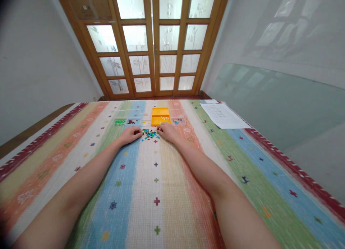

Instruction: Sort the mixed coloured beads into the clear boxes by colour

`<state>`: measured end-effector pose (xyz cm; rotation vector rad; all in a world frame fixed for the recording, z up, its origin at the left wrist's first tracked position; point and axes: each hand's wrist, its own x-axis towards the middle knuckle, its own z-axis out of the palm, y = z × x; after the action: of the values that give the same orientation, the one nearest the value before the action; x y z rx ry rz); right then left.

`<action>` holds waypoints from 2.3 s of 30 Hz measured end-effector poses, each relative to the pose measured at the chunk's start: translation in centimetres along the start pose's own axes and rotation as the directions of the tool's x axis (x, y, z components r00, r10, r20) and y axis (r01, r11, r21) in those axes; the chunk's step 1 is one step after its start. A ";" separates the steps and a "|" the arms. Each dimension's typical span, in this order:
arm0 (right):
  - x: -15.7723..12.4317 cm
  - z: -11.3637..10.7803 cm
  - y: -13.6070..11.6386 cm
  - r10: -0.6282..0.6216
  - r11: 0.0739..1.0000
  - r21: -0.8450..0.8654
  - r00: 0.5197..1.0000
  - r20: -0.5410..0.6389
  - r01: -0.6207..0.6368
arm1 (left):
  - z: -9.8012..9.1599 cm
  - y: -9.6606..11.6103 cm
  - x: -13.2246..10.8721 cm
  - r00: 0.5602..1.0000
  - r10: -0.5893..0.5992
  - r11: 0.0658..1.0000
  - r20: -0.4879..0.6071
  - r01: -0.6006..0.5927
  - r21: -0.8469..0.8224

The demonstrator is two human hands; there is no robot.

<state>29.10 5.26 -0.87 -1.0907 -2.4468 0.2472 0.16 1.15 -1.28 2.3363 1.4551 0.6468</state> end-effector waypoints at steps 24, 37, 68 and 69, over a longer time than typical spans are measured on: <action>0.6 1.2 -1.2 0.104 0.994 -0.035 0.994 0.024 -0.103 | 0.9 1.0 0.5 0.996 -0.051 0.994 -0.070 0.057 0.089; 0.6 1.7 -1.0 0.054 0.999 -0.004 0.998 -0.013 -0.055 | 0.8 1.2 0.4 0.993 -0.058 0.995 -0.106 0.066 0.072; 7.3 1.3 -1.9 0.068 0.997 0.040 0.986 -0.150 -0.063 | 0.6 1.2 0.4 0.990 -0.054 0.991 -0.134 0.070 0.114; 6.7 1.0 -1.9 0.052 0.998 0.047 0.990 -0.130 -0.046 | 0.6 1.1 0.5 0.989 -0.055 0.991 -0.135 0.071 0.114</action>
<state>23.42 8.98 1.08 -1.1130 -2.2902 0.2358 1.50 1.06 -1.17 2.3642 1.6612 0.7283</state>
